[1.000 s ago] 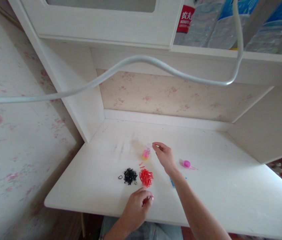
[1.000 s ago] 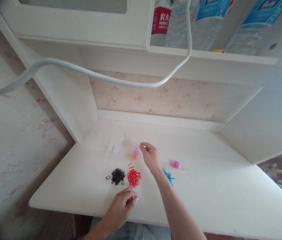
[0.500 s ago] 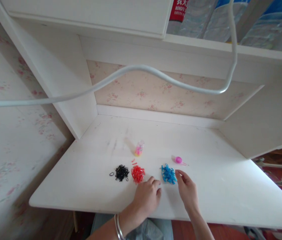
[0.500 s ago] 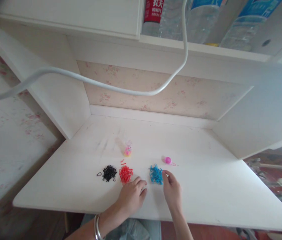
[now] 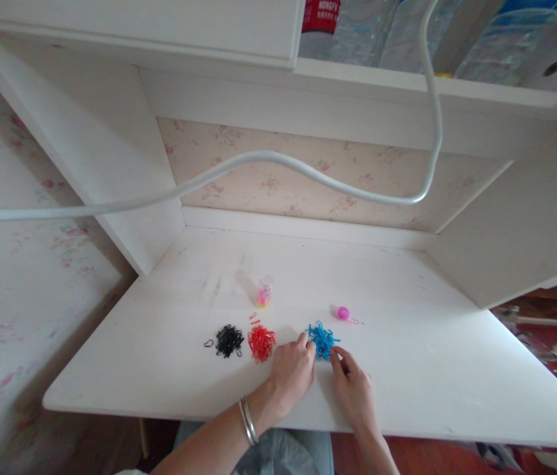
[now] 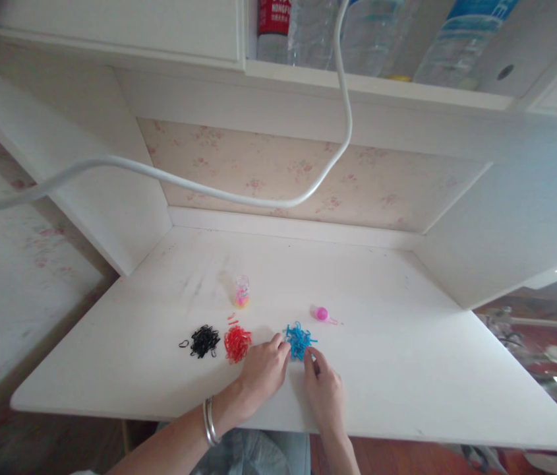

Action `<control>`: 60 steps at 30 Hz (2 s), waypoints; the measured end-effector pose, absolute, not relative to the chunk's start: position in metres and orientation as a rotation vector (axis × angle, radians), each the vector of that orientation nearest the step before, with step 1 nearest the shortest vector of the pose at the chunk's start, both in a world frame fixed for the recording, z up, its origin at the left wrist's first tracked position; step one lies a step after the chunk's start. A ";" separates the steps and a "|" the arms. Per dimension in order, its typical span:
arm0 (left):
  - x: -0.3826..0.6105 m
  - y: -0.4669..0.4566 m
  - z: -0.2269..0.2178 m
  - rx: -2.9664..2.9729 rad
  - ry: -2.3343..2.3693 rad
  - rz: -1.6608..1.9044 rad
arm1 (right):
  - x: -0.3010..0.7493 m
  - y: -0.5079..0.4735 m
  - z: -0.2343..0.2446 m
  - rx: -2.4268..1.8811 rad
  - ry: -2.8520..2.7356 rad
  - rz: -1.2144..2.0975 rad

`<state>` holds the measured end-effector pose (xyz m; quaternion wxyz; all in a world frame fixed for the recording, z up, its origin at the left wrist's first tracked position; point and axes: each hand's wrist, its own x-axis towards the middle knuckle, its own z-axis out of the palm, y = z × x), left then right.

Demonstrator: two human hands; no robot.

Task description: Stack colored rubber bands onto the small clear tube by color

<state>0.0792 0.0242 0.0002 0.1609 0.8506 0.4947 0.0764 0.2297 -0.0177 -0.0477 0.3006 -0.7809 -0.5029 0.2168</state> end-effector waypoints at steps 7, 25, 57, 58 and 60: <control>0.085 0.020 -0.002 2.422 1.393 0.200 | 0.229 -0.018 -0.046 -2.057 -1.292 0.590; 0.073 0.033 -0.003 2.349 1.403 0.333 | 0.231 -0.017 -0.046 -1.931 -1.053 0.654; 0.076 0.031 -0.005 2.376 1.254 0.428 | 0.216 -0.020 -0.047 -1.882 -1.457 0.633; 0.075 0.031 -0.006 2.381 1.238 0.436 | 0.216 -0.020 -0.048 -1.884 -1.460 0.628; 0.074 0.031 -0.008 2.398 1.206 0.445 | 0.217 -0.019 -0.049 -1.891 -1.465 0.621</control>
